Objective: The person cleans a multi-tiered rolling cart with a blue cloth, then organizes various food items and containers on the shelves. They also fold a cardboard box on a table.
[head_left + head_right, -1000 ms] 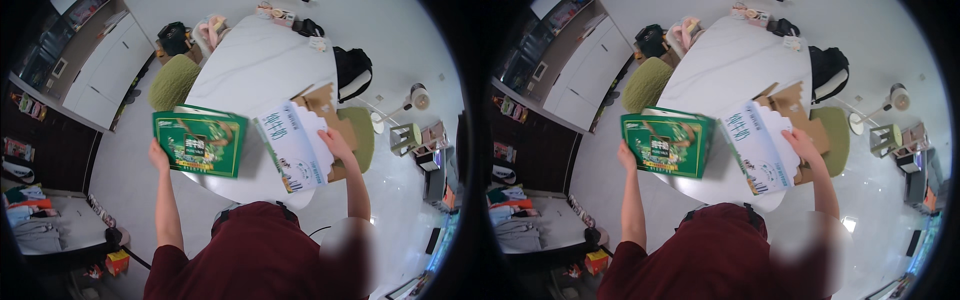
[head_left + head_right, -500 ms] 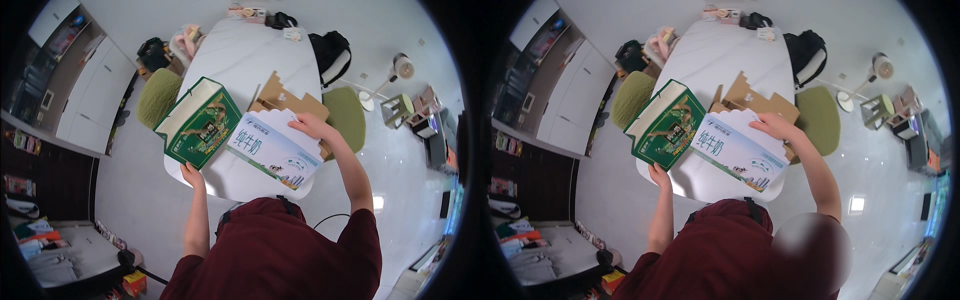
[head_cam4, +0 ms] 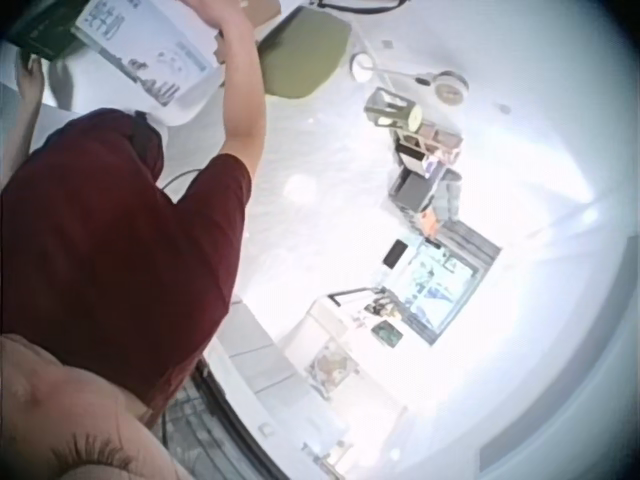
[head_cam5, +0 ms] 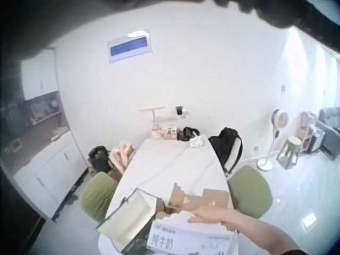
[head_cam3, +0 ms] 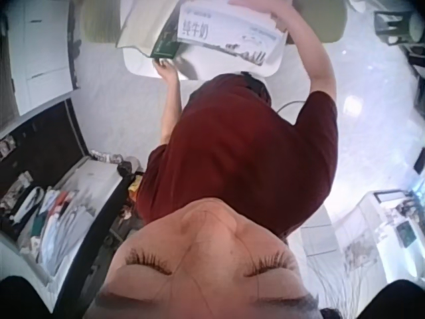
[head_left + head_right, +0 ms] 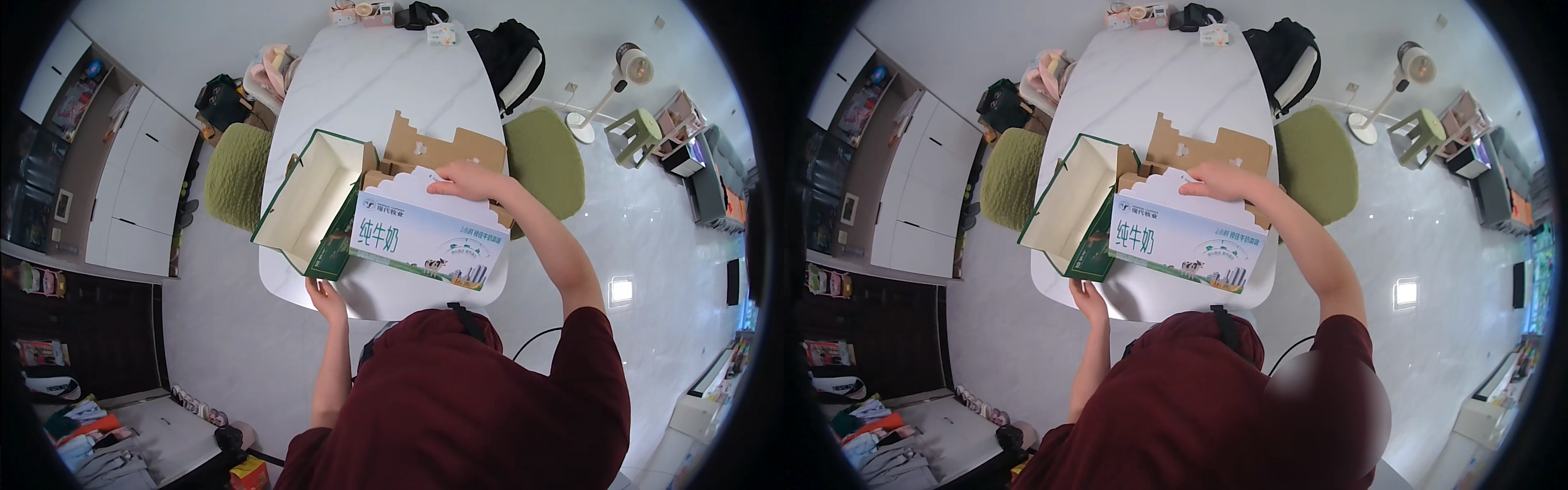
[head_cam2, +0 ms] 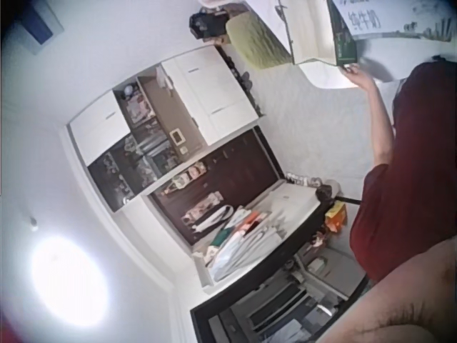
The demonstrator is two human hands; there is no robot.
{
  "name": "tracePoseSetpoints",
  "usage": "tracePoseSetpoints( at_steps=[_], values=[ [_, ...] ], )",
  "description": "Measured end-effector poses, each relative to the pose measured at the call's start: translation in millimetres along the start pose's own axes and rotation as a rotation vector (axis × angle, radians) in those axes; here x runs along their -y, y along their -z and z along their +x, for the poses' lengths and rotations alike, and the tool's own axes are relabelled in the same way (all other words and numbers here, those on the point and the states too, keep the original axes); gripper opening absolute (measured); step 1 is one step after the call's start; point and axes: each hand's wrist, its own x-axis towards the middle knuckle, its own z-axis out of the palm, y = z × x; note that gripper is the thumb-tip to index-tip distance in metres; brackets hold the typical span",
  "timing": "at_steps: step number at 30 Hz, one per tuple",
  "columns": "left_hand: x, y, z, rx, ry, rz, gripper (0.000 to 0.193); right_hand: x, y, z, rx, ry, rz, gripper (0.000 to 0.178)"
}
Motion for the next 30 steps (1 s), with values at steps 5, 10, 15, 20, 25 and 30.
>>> tracePoseSetpoints(
  at_steps=[5, 10, 15, 20, 25, 30],
  values=[
    [-33, 20, -14, -0.084, -0.141, 0.205, 0.063, 3, -1, 3, 0.009, -0.005, -0.018, 0.041],
    [-81, 18, -25, -0.047, -0.296, 0.249, 0.063, 3, 2, 0, 0.015, -0.012, 0.01, 0.04],
    [-95, 9, -26, 0.021, -0.368, 0.149, 0.053, 3, -1, 1, 0.007, 0.046, -0.009, 0.04],
    [-93, 7, -32, -0.017, -0.595, 0.342, 0.046, 2, -1, -2, 0.019, 0.054, -0.038, 0.043],
    [-94, 3, -36, 0.058, -0.637, 0.312, 0.045, -7, -9, -1, -0.014, 0.097, -0.06, 0.048],
    [-97, -3, -41, 0.158, -0.654, 0.285, 0.044, 3, -11, -3, 0.016, 0.101, -0.119, 0.05]
  ],
)
